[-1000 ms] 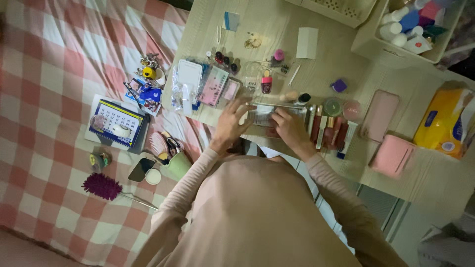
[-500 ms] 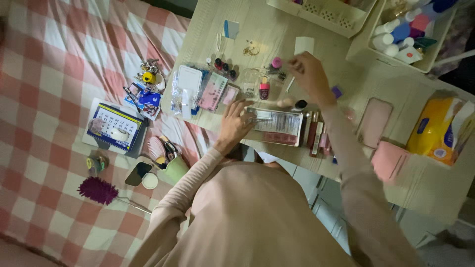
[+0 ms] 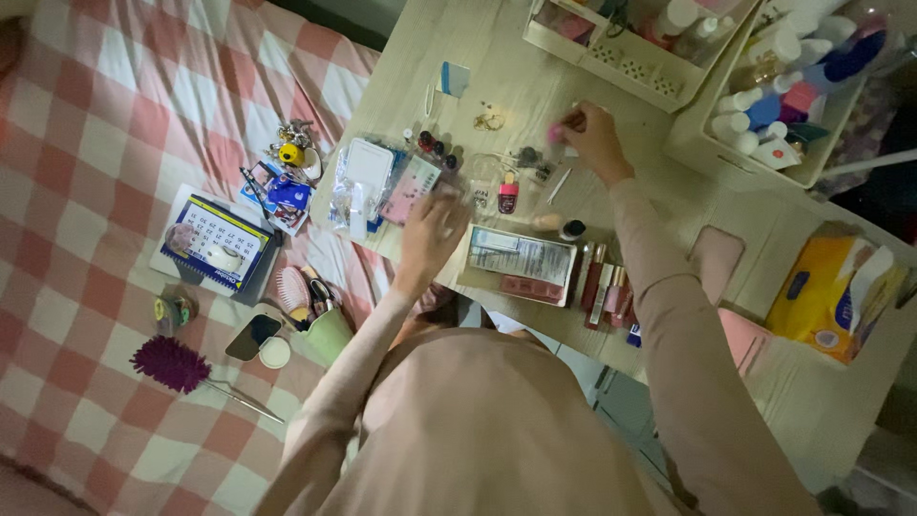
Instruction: The person organizes cosmetics and small accessories on a cluttered desk. They pick up and place items such as a gold chain, hair ties, and various cosmetic containers into a small tray and other storage spots. The person also moves a pink wallet and adjusts items on a shelf above the desk.
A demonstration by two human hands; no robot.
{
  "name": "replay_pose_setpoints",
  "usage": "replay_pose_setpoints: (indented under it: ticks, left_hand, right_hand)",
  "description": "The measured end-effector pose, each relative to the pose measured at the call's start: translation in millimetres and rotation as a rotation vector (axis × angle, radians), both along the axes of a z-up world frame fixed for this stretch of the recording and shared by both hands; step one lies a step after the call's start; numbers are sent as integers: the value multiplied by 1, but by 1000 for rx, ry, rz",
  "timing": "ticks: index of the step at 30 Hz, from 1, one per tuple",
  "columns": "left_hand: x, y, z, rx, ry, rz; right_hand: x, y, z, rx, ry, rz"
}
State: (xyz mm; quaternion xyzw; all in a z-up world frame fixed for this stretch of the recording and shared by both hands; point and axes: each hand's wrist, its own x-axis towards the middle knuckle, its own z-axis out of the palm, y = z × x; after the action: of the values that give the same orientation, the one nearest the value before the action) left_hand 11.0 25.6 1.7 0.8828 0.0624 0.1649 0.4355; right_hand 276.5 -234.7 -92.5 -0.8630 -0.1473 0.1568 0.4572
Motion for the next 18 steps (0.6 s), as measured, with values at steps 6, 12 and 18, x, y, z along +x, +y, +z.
replay_pose_setpoints:
  ticks: [6, 12, 18]
  left_hand:
    - [127, -42, -54, 18, 129, -115]
    - [170, -54, -90, 167, 161, -228]
    - [173, -54, -80, 214, 275, -202]
  right_hand:
    - [-36, 2, 19, -286, -218, 134]
    - [-64, 7, 28, -306, -207, 134]
    - [-57, -16, -13, 56, 68, 32]
